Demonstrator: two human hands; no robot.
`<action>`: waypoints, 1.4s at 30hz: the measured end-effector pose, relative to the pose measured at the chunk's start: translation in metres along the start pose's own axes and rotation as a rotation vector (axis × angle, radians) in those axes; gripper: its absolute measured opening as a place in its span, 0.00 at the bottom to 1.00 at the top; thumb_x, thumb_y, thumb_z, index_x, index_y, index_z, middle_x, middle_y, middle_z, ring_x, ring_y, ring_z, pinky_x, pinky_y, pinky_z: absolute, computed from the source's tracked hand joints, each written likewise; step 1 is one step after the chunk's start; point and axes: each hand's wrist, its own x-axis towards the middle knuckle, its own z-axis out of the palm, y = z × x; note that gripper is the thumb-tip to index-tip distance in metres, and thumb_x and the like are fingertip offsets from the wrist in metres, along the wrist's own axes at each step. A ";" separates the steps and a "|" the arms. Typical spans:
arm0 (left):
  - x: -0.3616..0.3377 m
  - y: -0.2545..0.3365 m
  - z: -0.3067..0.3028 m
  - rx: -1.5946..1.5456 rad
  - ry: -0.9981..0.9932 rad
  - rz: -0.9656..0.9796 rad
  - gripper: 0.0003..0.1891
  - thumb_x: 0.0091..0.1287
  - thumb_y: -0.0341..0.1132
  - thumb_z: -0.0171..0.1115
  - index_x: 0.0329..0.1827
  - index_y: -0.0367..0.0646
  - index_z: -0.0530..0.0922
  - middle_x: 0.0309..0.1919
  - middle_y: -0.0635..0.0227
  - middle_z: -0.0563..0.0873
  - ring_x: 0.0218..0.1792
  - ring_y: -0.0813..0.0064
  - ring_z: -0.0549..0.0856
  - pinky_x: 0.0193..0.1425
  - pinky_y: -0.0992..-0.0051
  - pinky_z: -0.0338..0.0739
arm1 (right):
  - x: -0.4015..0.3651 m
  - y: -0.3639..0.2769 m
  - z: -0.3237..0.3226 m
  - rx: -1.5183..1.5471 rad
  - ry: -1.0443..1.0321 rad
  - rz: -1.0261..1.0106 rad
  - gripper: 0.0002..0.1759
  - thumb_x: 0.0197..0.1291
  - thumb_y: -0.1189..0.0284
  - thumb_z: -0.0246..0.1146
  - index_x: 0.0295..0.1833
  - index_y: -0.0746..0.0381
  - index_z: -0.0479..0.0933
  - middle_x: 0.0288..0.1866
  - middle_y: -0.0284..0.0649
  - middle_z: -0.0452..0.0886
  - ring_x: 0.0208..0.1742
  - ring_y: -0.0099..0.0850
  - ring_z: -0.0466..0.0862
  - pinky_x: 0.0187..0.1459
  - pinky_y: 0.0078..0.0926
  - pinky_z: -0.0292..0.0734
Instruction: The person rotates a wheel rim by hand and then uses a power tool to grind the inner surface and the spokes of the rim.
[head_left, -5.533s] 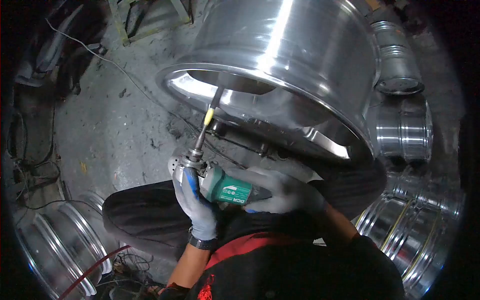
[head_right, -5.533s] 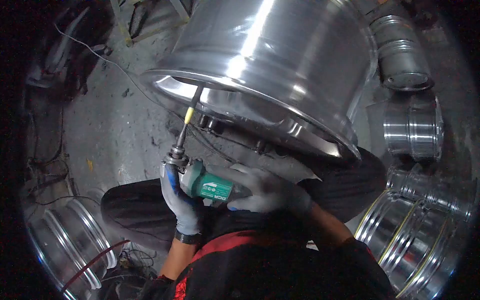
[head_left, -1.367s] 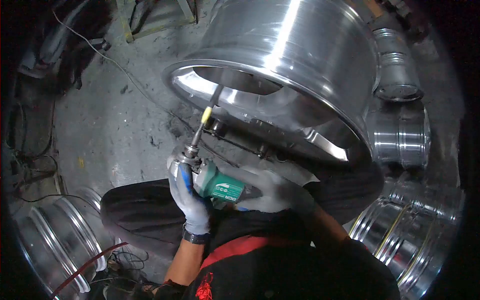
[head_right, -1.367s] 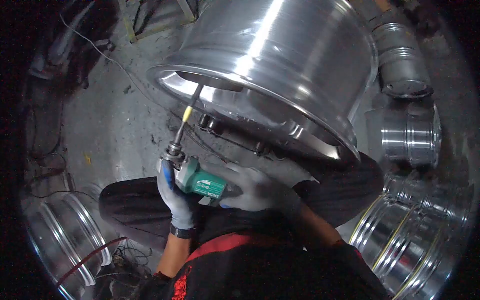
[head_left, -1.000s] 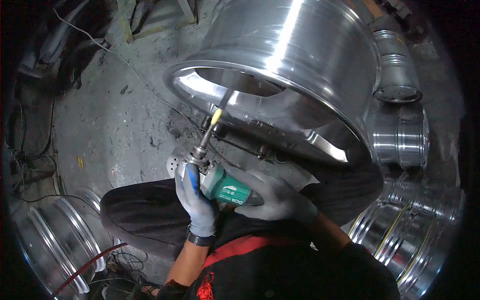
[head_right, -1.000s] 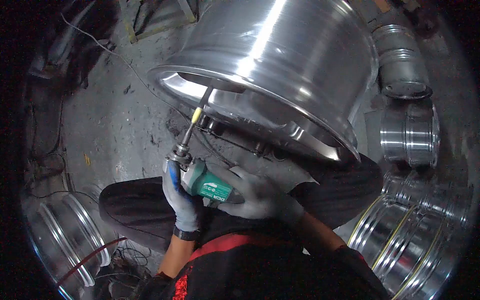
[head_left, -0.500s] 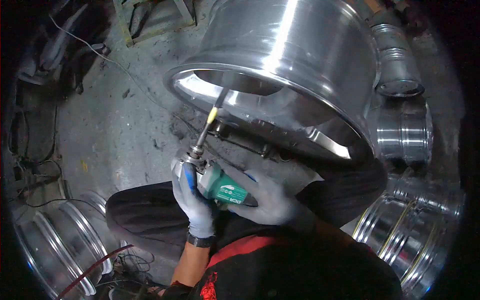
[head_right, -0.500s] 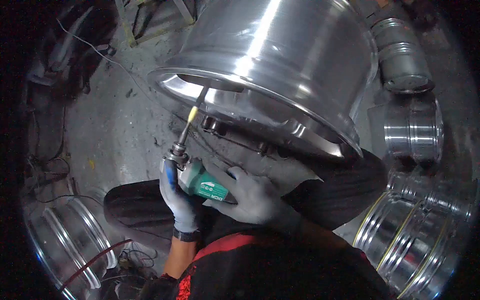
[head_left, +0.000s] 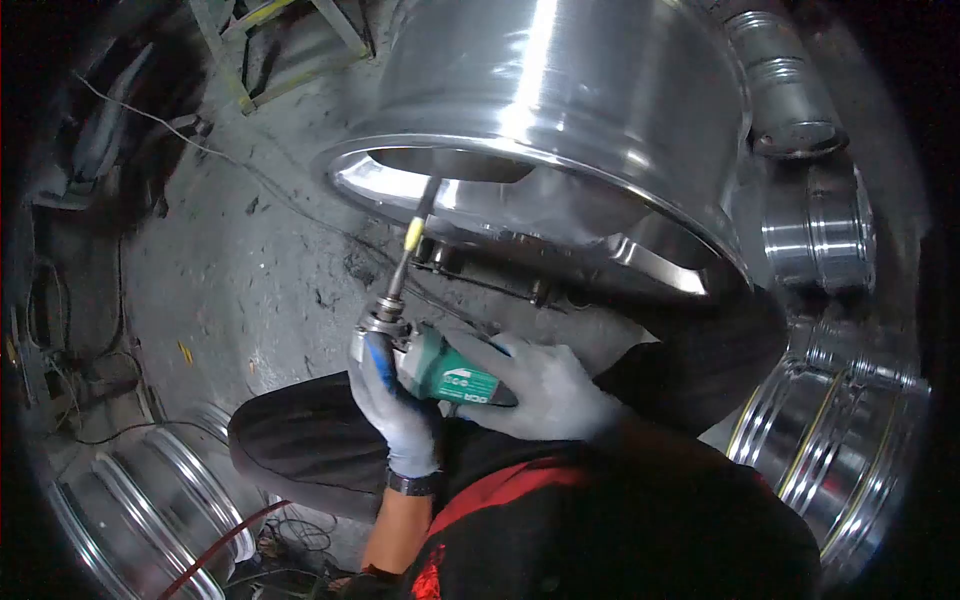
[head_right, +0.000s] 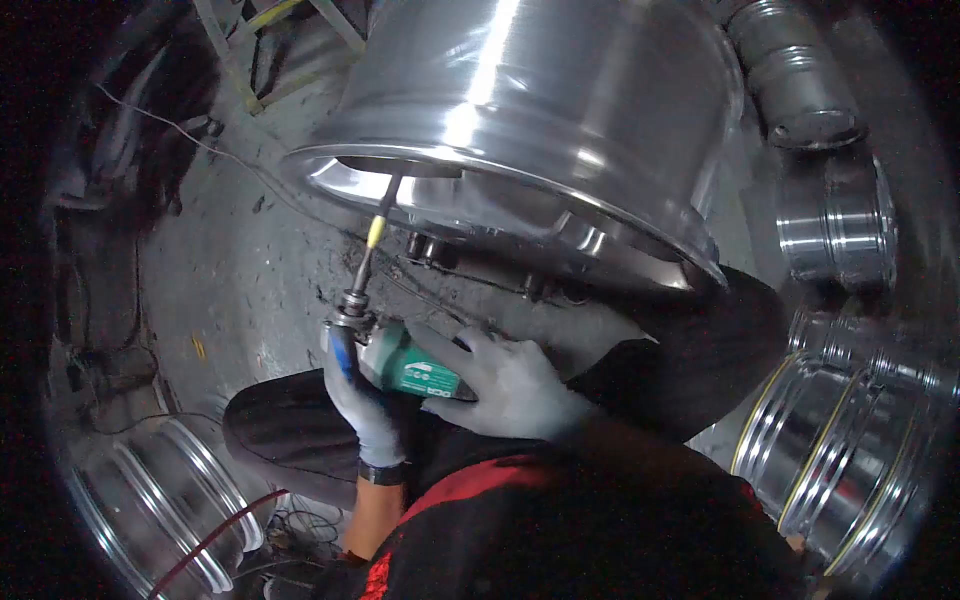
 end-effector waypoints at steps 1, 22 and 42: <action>-0.002 -0.003 0.002 0.236 -0.010 0.239 0.16 0.84 0.29 0.60 0.72 0.38 0.79 0.57 0.51 0.86 0.53 0.53 0.89 0.58 0.57 0.84 | -0.004 0.001 -0.002 0.021 -0.017 0.025 0.48 0.69 0.44 0.71 0.89 0.48 0.66 0.63 0.57 0.84 0.52 0.56 0.93 0.48 0.57 0.90; 0.014 0.014 0.001 0.273 -0.004 0.166 0.13 0.81 0.31 0.65 0.64 0.36 0.81 0.50 0.59 0.87 0.48 0.65 0.89 0.53 0.64 0.84 | 0.006 0.006 0.006 0.023 0.004 -0.061 0.51 0.69 0.42 0.71 0.91 0.51 0.63 0.61 0.60 0.83 0.52 0.58 0.92 0.50 0.59 0.90; 0.011 0.004 0.001 0.348 0.021 0.254 0.16 0.89 0.41 0.53 0.61 0.37 0.82 0.49 0.65 0.86 0.48 0.72 0.86 0.55 0.68 0.85 | 0.005 -0.007 0.001 0.040 -0.145 0.070 0.51 0.70 0.44 0.71 0.91 0.51 0.61 0.65 0.61 0.83 0.52 0.60 0.92 0.54 0.59 0.90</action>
